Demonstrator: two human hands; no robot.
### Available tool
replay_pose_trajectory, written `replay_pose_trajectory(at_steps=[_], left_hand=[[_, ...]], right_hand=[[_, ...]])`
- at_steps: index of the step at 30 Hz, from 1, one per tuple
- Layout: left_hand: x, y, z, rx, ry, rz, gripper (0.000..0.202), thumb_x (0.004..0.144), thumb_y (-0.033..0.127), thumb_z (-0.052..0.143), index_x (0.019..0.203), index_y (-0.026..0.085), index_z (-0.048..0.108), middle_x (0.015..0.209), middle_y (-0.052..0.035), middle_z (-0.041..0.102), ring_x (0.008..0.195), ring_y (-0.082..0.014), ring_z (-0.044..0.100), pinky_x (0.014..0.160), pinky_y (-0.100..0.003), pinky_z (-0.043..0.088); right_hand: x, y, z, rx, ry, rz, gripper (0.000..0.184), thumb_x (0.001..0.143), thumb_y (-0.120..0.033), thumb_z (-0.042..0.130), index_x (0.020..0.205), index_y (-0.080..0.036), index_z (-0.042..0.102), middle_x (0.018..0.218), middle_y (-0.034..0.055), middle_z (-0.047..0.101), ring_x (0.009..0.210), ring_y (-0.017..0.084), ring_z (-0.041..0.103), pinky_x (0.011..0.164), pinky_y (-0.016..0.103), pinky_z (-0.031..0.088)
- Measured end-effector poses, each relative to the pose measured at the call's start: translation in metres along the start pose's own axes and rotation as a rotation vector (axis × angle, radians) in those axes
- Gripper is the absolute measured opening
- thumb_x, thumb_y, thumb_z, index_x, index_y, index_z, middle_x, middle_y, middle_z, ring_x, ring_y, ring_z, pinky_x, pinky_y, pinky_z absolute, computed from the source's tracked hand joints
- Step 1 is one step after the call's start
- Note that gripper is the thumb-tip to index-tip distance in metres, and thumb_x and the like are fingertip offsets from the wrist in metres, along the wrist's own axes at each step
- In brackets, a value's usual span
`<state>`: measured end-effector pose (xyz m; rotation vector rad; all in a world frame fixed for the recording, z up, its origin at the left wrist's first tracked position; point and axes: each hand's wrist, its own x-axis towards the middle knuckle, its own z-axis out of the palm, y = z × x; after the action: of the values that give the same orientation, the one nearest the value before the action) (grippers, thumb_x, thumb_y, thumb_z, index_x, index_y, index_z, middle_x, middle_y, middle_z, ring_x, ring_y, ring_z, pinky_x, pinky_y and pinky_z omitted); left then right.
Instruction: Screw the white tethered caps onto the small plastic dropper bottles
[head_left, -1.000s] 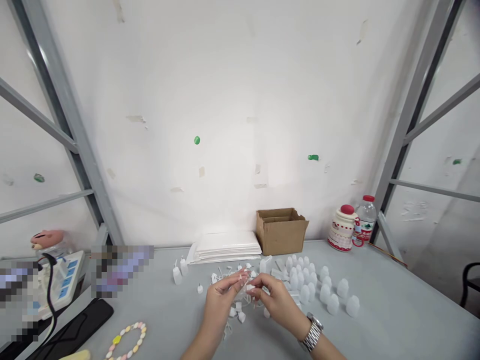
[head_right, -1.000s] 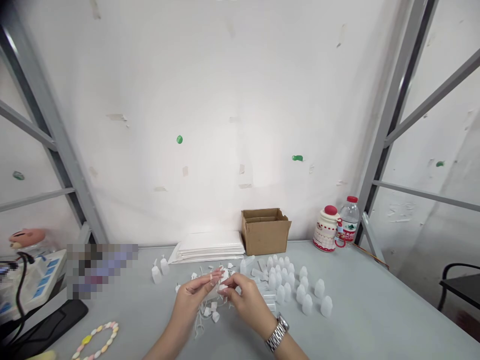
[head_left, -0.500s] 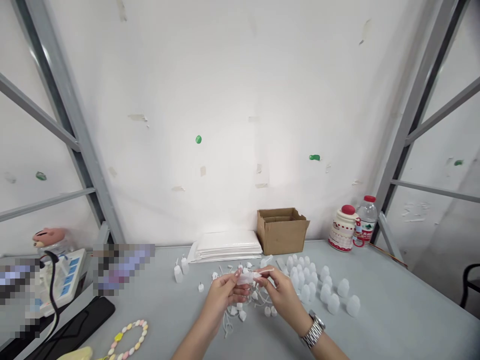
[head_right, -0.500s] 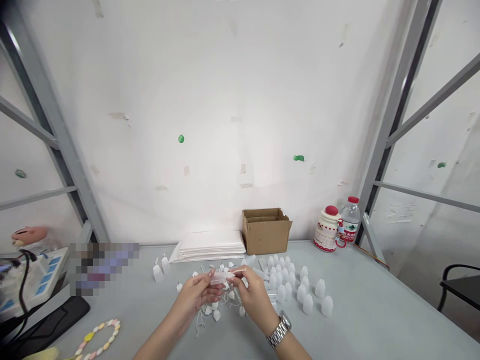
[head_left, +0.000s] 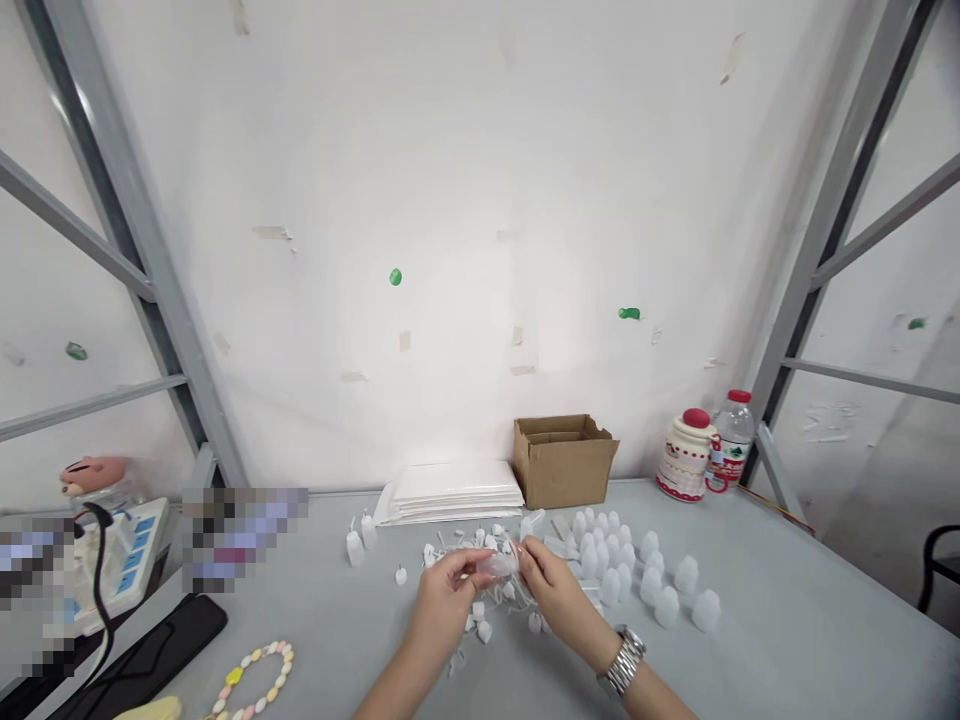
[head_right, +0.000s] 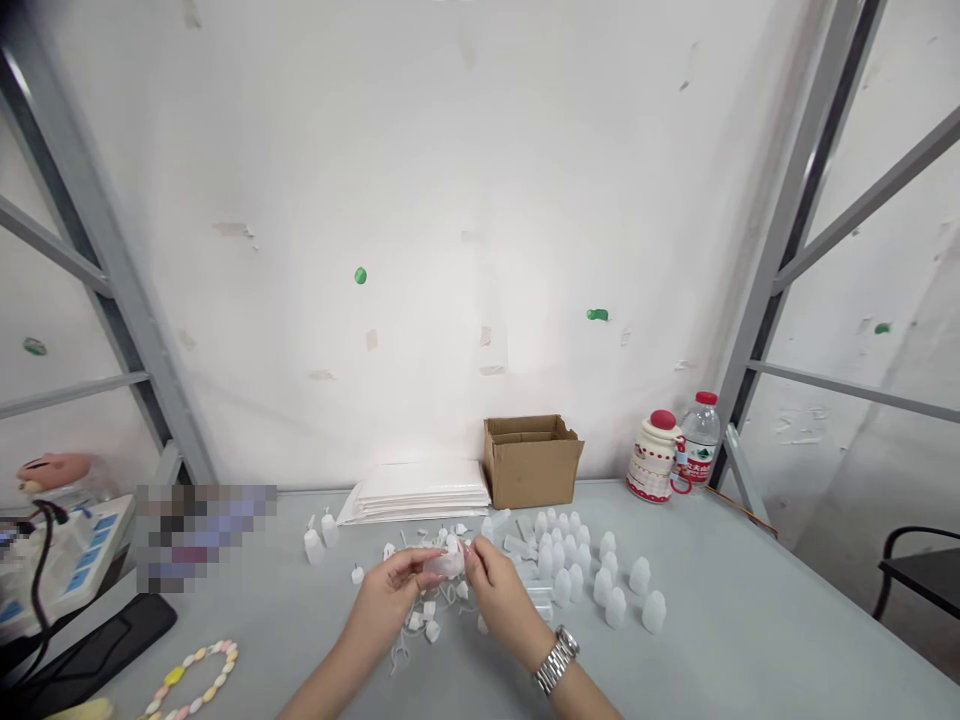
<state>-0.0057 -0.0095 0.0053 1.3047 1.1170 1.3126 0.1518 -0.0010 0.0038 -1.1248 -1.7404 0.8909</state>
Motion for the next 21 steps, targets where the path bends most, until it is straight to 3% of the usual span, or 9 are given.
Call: replay_pose_trajectory(at_steps=[5, 9, 12, 16, 21], left_hand=[[-0.003, -0.01, -0.003, 0.224, -0.044, 0.266, 0.02, 0.069, 0.023, 0.055, 0.083, 0.026, 0.07, 0.09, -0.0052, 0.067, 0.088, -0.0206, 0.059, 0.071, -0.032, 0.054], [-0.004, -0.009, -0.004, 0.438, -0.119, 0.34, 0.025, 0.074, 0.022, 0.052, 0.095, 0.027, 0.066, 0.091, -0.0067, 0.066, 0.087, -0.0216, 0.059, 0.081, -0.036, 0.048], [-0.004, -0.008, -0.002, 0.477, -0.138, 0.288, 0.03, 0.077, 0.025, 0.051, 0.104, 0.027, 0.063, 0.091, -0.0066, 0.063, 0.086, -0.0213, 0.057, 0.082, -0.036, 0.046], [-0.002, -0.009, 0.001, 0.272, -0.16, 0.13, 0.043, 0.079, 0.033, 0.045, 0.121, 0.023, 0.051, 0.088, -0.0052, 0.056, 0.073, -0.0161, 0.055, 0.073, -0.031, 0.048], [-0.003, -0.01, 0.005, 0.127, -0.124, 0.018, 0.047, 0.074, 0.041, 0.052, 0.117, 0.022, 0.055, 0.087, -0.0026, 0.057, 0.061, -0.0111, 0.051, 0.064, -0.025, 0.046]], right_hand=[[0.007, 0.008, 0.005, 0.221, -0.07, 0.228, 0.045, 0.077, -0.063, 0.035, 0.056, -0.022, 0.035, 0.042, -0.0098, 0.029, 0.038, 0.008, 0.026, 0.038, 0.021, 0.022], [0.006, 0.006, 0.002, 0.213, -0.081, 0.257, 0.047, 0.073, -0.065, 0.039, 0.055, -0.022, 0.037, 0.037, -0.0103, 0.033, 0.033, 0.007, 0.029, 0.036, 0.02, 0.023], [0.006, 0.001, -0.003, 0.194, -0.049, 0.229, 0.048, 0.073, -0.065, 0.041, 0.056, -0.02, 0.041, 0.04, -0.0082, 0.04, 0.035, 0.008, 0.036, 0.038, 0.021, 0.029], [0.01, -0.005, -0.015, 0.238, 0.1, 0.181, 0.049, 0.072, -0.066, 0.042, 0.06, -0.018, 0.05, 0.043, -0.0056, 0.045, 0.039, 0.01, 0.041, 0.042, 0.023, 0.035], [0.01, -0.014, -0.025, 0.347, 0.283, 0.084, 0.045, 0.072, -0.058, 0.051, 0.084, -0.017, 0.064, 0.061, -0.0002, 0.056, 0.052, 0.013, 0.05, 0.054, 0.026, 0.043]])
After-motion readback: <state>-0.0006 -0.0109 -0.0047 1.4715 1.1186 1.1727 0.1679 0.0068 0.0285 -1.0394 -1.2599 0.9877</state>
